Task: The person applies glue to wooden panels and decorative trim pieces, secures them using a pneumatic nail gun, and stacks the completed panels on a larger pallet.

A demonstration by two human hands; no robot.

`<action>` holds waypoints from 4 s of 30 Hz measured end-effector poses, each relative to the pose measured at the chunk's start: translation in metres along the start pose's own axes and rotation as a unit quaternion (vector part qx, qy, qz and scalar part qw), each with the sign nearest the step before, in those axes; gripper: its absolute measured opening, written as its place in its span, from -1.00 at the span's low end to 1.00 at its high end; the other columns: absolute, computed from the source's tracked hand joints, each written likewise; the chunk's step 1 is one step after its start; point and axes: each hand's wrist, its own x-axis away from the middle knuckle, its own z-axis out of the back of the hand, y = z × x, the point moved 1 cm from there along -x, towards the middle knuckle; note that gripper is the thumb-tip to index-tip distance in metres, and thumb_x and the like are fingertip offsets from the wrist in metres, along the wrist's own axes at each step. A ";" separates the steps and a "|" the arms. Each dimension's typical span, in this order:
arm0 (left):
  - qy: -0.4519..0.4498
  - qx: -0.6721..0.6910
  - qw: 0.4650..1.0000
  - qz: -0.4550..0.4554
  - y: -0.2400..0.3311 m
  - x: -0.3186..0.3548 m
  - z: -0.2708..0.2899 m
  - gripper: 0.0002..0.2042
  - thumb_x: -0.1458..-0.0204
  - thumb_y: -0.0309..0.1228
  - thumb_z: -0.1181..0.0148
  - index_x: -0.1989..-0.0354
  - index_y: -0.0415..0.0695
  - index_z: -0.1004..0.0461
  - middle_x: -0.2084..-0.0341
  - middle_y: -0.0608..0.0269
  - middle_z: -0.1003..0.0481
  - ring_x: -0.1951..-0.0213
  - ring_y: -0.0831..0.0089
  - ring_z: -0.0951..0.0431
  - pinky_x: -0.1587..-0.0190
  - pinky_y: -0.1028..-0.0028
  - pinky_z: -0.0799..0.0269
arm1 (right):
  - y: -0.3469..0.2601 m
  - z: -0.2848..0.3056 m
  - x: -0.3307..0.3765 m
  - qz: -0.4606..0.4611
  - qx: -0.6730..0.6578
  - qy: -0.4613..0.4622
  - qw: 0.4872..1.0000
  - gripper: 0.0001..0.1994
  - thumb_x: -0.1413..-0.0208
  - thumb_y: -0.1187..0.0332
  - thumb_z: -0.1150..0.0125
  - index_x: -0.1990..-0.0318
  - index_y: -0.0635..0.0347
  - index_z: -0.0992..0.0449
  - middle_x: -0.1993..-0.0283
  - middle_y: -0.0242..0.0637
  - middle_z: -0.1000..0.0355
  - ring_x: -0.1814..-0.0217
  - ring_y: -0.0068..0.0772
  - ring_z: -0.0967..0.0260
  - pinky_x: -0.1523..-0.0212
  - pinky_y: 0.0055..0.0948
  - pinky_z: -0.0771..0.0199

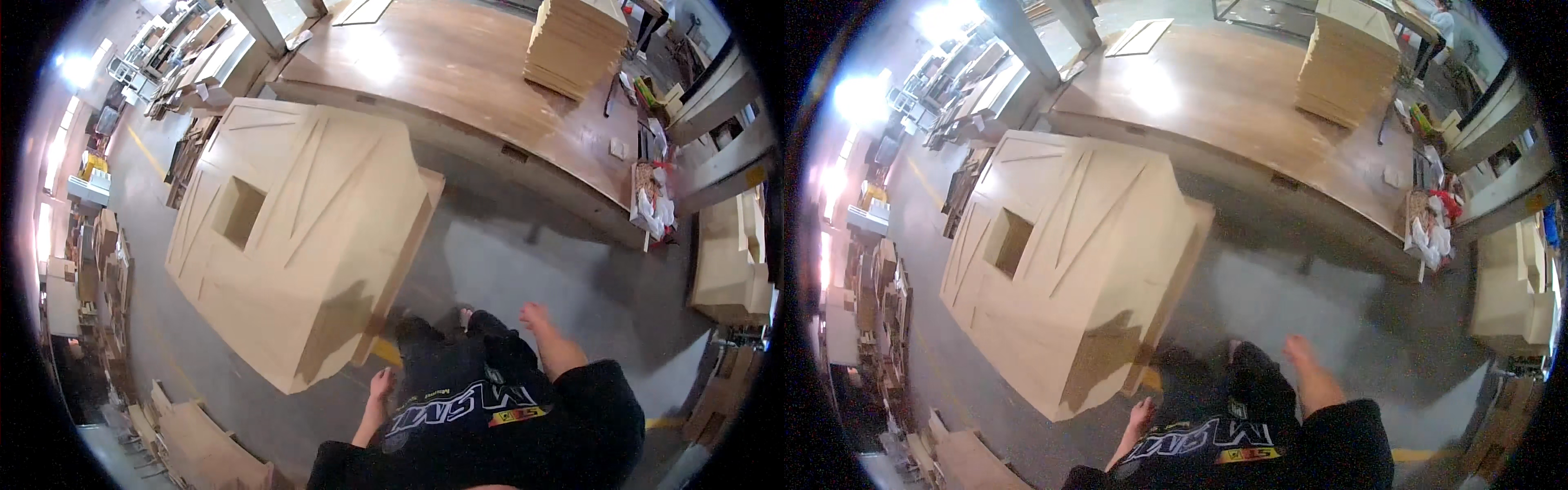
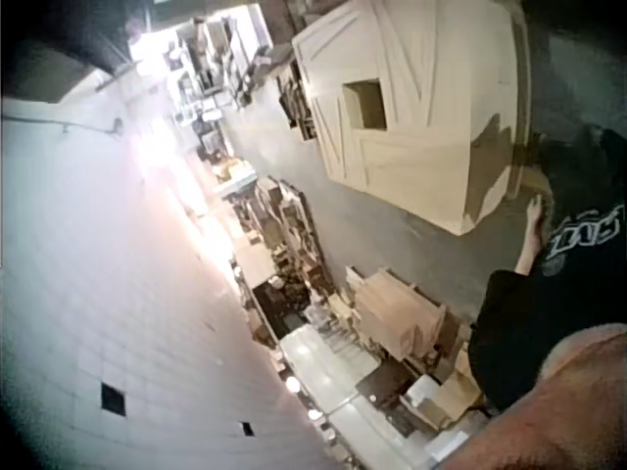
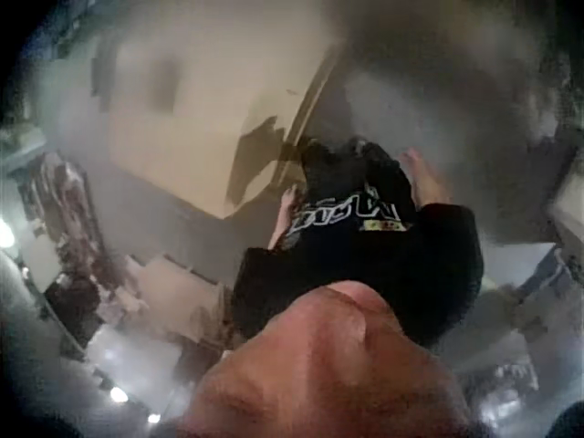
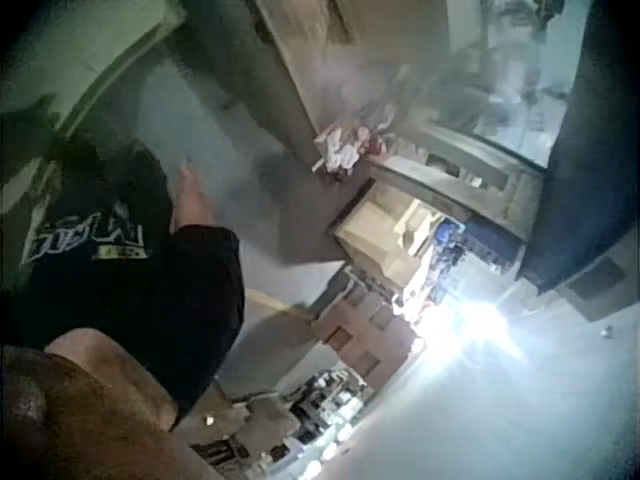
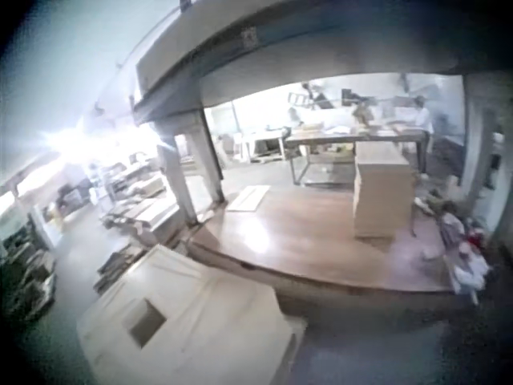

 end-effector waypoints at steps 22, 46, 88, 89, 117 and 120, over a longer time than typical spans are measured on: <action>-0.076 -0.287 0.868 -0.398 0.731 -0.073 -0.346 -0.55 -0.26 -0.03 -0.02 0.05 -0.20 -0.57 0.30 0.05 -0.58 0.25 0.31 -0.56 0.12 0.27 -0.43 | -0.177 0.292 -0.117 -0.044 -0.284 0.171 0.942 -0.79 -0.34 0.17 0.01 0.10 0.03 -0.49 0.29 -0.46 -0.48 0.41 -0.42 -0.41 0.51 -0.42 -0.33; -0.137 -0.023 0.882 -0.451 1.448 0.058 -0.760 -0.20 -0.24 0.28 0.04 -0.44 -0.09 -0.13 -0.33 0.06 -0.27 -0.31 0.17 -0.30 -0.31 0.06 -0.23 | -0.855 0.857 -0.380 0.402 -0.344 0.322 0.785 -0.28 -0.23 -0.18 -0.08 -0.30 0.28 -0.40 -0.30 0.11 -0.39 -0.40 0.10 -0.27 -0.37 -0.17 -0.21; -0.366 0.360 0.787 -0.344 1.083 0.106 -0.605 -0.41 -0.19 0.02 -0.04 -0.24 -0.18 -0.34 -0.11 0.06 -0.44 -0.15 0.10 -0.42 -0.22 0.07 -0.35 | -0.673 0.566 -0.168 0.239 -0.206 -0.155 0.936 -0.24 -0.19 -0.14 -0.27 -0.42 0.04 -0.21 -0.13 -0.23 -0.45 0.01 -0.31 -0.48 0.06 -0.30 -0.54; -0.340 0.375 0.787 -0.352 1.072 0.116 -0.588 -0.39 -0.18 0.01 -0.05 -0.27 -0.20 -0.31 -0.11 0.03 -0.43 -0.13 0.08 -0.43 -0.21 0.06 -0.35 | -0.662 0.597 -0.163 0.278 -0.061 -0.250 0.926 -0.30 -0.22 -0.12 -0.25 -0.39 0.05 -0.29 -0.11 -0.23 -0.47 0.02 -0.31 -0.48 -0.01 -0.28 -0.51; -0.273 0.625 0.707 -0.189 0.922 0.042 -0.571 -0.26 -0.30 0.26 0.20 -0.45 -0.05 -0.23 -0.35 0.23 -0.34 -0.32 0.25 -0.34 -0.38 0.21 -0.18 | -1.002 0.772 -0.274 0.344 0.127 -0.112 0.923 -0.24 -0.40 -0.26 0.29 -0.51 0.15 -0.08 -0.57 -0.11 -0.02 -0.53 0.00 -0.07 -0.49 0.02 -0.08; -0.148 0.582 0.773 -0.207 0.906 0.073 -0.526 -0.43 -0.46 -0.05 0.41 -0.51 -0.11 -0.07 -0.51 0.14 -0.04 -0.50 0.24 -0.04 -0.54 0.24 0.16 | -0.983 0.730 -0.249 0.383 0.079 -0.111 0.914 -0.23 -0.40 -0.26 0.29 -0.51 0.14 -0.07 -0.57 -0.11 0.00 -0.53 0.00 -0.06 -0.49 0.03 -0.08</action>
